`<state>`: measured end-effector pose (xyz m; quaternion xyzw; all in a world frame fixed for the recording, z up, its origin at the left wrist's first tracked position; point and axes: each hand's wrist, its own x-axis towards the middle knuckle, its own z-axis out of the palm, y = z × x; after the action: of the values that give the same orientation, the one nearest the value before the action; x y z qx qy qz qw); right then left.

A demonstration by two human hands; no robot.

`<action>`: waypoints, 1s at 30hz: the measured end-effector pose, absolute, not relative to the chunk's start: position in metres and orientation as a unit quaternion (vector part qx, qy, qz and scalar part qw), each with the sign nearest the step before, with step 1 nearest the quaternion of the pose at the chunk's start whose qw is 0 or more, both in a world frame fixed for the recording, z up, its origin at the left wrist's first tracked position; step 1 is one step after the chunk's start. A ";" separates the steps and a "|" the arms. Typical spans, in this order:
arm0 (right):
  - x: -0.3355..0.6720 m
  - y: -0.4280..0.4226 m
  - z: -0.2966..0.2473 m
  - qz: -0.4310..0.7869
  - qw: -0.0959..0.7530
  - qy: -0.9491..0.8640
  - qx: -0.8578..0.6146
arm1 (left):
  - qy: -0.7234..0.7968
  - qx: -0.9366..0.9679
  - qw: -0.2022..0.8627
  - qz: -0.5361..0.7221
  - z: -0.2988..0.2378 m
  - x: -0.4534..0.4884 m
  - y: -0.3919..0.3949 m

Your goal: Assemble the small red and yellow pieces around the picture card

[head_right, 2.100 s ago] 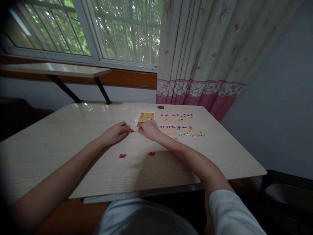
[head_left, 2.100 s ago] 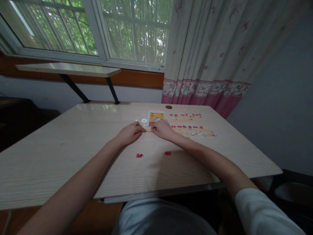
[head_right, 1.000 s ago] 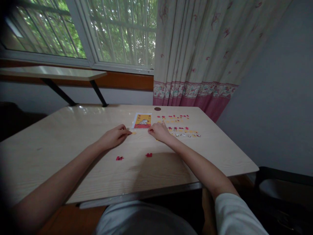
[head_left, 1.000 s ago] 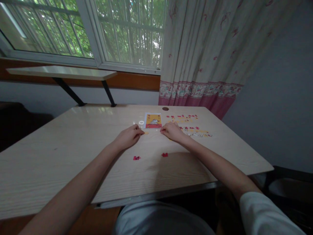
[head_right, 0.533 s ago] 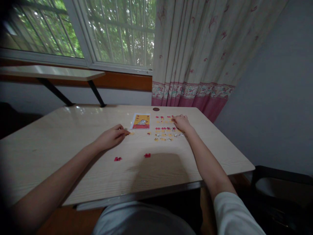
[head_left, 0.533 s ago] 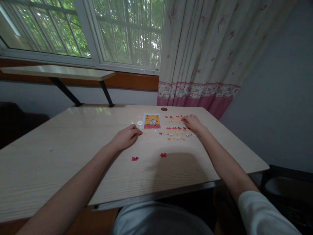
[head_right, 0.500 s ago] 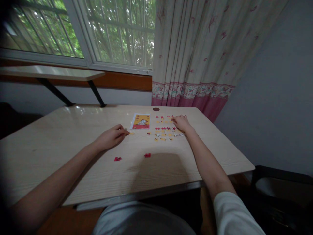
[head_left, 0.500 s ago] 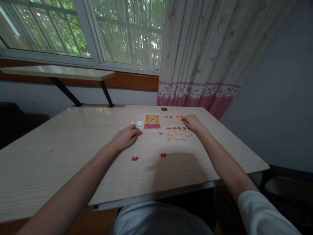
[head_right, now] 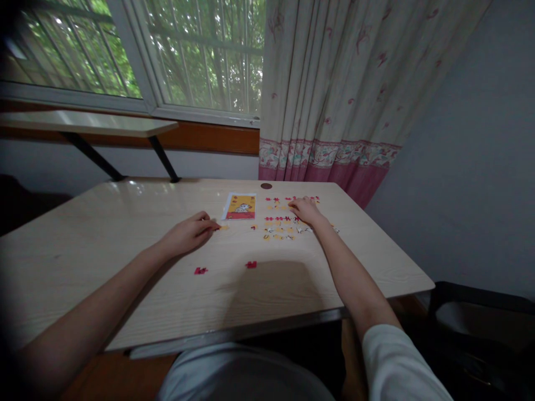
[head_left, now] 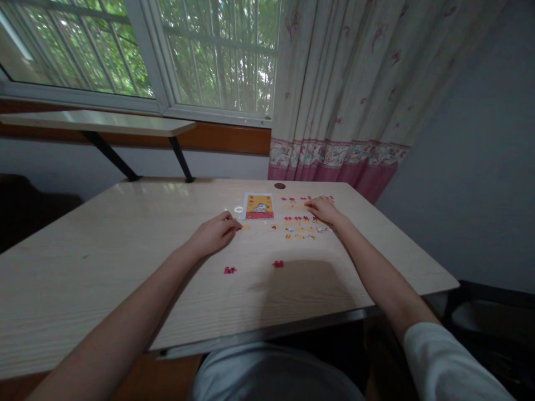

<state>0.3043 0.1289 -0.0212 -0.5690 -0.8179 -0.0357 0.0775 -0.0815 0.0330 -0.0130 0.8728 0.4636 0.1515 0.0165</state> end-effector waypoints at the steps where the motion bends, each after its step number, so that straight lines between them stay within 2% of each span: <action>1: 0.304 0.130 -0.021 -0.036 0.074 -0.820 -0.566 | 0.464 0.872 0.016 0.152 -0.013 -0.082 0.033; 9: 0.301 0.132 -0.021 -0.035 0.071 -0.814 -0.575 | 0.463 0.873 0.017 0.156 -0.013 -0.081 0.033; 14: 0.298 0.129 -0.017 -0.024 0.123 -0.817 -0.563 | 0.461 0.873 0.014 0.159 -0.014 -0.082 0.034; 17: 0.290 0.123 -0.011 -0.001 0.183 -0.813 -0.553 | 0.454 0.874 0.019 0.169 -0.015 -0.082 0.035; 23: 0.247 0.098 -0.001 0.144 0.358 -0.787 -0.481 | 0.443 0.852 0.112 0.257 -0.007 -0.066 0.025; 30: 0.176 0.057 -0.008 0.346 0.417 -0.762 -0.354 | 0.446 0.777 0.234 0.377 -0.004 -0.034 0.011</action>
<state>0.1765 0.0567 -0.0076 -0.3542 -0.7622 0.3464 0.4166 -0.0341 0.0112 -0.0038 0.7771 0.4458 0.3773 0.2344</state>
